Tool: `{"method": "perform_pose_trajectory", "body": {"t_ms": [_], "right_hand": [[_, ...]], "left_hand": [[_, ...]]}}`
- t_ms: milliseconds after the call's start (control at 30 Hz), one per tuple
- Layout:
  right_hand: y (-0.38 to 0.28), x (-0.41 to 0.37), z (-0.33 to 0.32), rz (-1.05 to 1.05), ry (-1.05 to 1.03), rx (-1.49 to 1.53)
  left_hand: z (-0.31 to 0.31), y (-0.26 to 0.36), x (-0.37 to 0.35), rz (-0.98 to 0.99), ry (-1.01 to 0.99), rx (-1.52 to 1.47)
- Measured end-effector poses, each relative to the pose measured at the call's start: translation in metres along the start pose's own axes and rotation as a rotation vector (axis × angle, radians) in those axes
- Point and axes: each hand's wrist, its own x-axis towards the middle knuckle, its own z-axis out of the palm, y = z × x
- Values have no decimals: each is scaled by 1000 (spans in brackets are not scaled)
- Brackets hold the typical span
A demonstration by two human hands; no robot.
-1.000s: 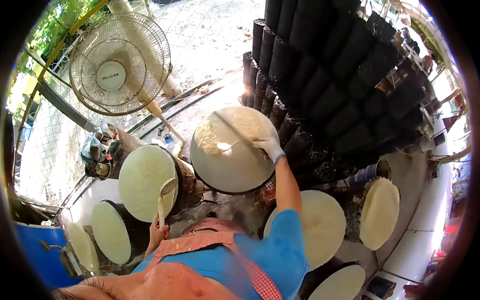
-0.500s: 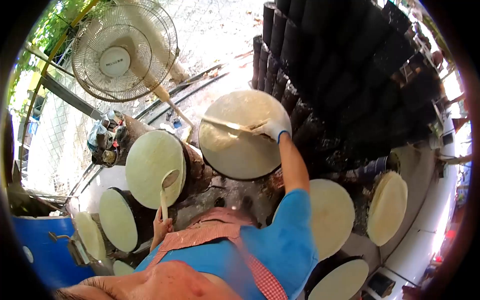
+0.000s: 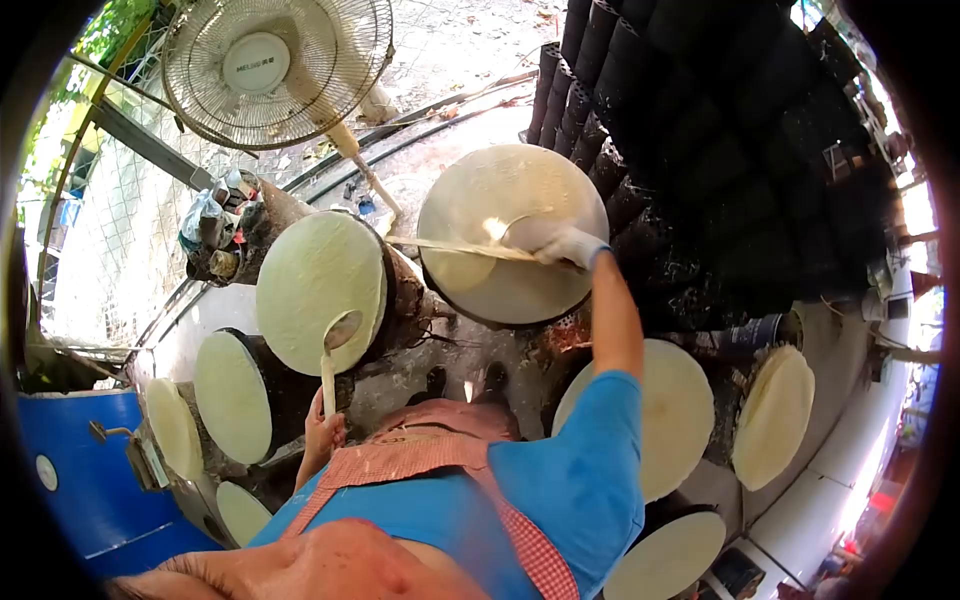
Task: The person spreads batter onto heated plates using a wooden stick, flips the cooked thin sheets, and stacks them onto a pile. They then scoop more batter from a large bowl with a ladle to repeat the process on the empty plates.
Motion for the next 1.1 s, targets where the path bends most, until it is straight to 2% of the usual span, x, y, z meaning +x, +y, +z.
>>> {"method": "perform_pose_trajectory", "body": {"t_ms": [67,133,167,200,267,300,400,433,467,500,567,633,667,700,767,833,900,933,967,1000,1100], "right_hand": [[-26,-76,1,539,-29,23],[7,-175,6,669,8,144],[22,-224,9,734,32,204],[-21,-263,58,616,278,313],[-36,-319,143,510,661,458],[-2,-333,173,546,793,508],[-20,-237,303,465,1103,354],[-73,-191,336,374,1159,261],[-34,-148,356,391,1145,236],[-6,-108,375,137,1186,38],[-21,-72,387,280,1115,-404],[-41,-98,383,406,1064,-623],[-37,-116,382,414,1156,-723],[-37,-136,378,523,1154,-730],[-34,-158,373,610,1178,-520],[-54,-127,374,430,1289,-376],[-56,-81,379,255,1271,-329],[-51,-74,374,276,1165,-410],[-48,-69,377,298,1058,-474],[-52,-86,377,349,1087,-472],[-28,-145,331,519,1113,-496]], "left_hand": [[-15,3,1,-2,-24,15],[-33,-3,11,-2,-70,-15],[-33,15,4,-49,-105,15],[-44,11,13,-66,-141,28],[-68,2,39,-107,-225,44],[-79,-2,47,-145,-263,53],[-101,0,62,-310,-441,-196],[-108,-1,62,-340,-508,-268],[-114,-2,62,-362,-569,-315],[-120,-1,61,-396,-679,-398],[-127,4,48,-430,-740,-512],[-143,-4,46,-430,-818,-509],[-148,-6,44,-388,-864,-481],[-155,-11,45,-406,-966,-535],[-161,-11,37,-468,-1068,-592],[-164,-15,32,-654,-835,-667],[-161,-18,29,-679,-904,-729],[-160,-24,33,-700,-921,-765],[-157,-17,24,-657,-787,-675],[-159,-22,24,-638,-764,-637],[-155,-15,10,-430,-925,-587]]}}
